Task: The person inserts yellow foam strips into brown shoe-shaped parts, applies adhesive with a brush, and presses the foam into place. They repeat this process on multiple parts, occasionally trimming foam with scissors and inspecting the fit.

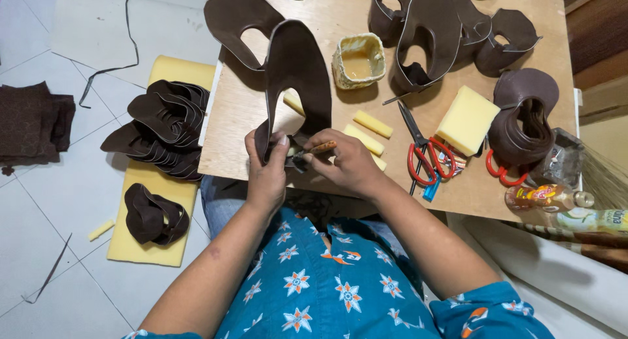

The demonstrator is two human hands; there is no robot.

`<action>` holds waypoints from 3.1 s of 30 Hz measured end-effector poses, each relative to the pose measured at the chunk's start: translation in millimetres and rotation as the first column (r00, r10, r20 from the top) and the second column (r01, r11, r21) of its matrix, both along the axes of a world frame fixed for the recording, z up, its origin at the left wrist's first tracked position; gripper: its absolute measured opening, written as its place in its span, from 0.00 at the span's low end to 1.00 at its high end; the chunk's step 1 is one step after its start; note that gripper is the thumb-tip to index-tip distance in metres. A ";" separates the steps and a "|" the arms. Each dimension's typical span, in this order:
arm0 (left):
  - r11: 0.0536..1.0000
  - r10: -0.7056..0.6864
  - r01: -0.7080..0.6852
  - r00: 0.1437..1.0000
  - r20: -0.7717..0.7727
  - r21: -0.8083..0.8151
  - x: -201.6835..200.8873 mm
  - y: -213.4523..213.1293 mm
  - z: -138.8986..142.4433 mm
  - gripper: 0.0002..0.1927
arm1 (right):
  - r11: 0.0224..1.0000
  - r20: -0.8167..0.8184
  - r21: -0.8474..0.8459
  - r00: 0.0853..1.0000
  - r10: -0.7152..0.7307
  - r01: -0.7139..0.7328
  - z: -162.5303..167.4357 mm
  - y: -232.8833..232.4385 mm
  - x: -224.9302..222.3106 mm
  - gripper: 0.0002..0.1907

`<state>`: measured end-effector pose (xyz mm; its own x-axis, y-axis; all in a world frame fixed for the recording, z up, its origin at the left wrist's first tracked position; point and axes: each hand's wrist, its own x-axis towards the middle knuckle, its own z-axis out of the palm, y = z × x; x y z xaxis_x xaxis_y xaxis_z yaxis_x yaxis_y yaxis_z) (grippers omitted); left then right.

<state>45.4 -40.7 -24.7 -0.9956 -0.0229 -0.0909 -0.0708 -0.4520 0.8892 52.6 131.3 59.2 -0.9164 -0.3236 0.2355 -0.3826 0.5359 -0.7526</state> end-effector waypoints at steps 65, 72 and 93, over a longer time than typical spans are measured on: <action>0.852 -0.010 -0.055 0.992 -0.122 -0.521 2.7 -1.6 -14.9 0.21 | 0.885 0.199 -0.393 0.962 -0.185 0.252 -28.5 15.4 37.7 0.07; 0.895 -0.016 -0.003 0.999 -0.039 -0.445 0.3 -1.8 -8.0 0.20 | 0.999 -0.197 -0.019 0.980 -0.037 0.034 -15.5 -1.5 34.8 0.10; 0.871 -0.226 0.115 0.957 0.181 0.478 -7.4 -29.8 -21.0 0.15 | 0.790 0.634 -0.499 0.772 0.052 0.357 -39.1 -24.8 21.0 0.15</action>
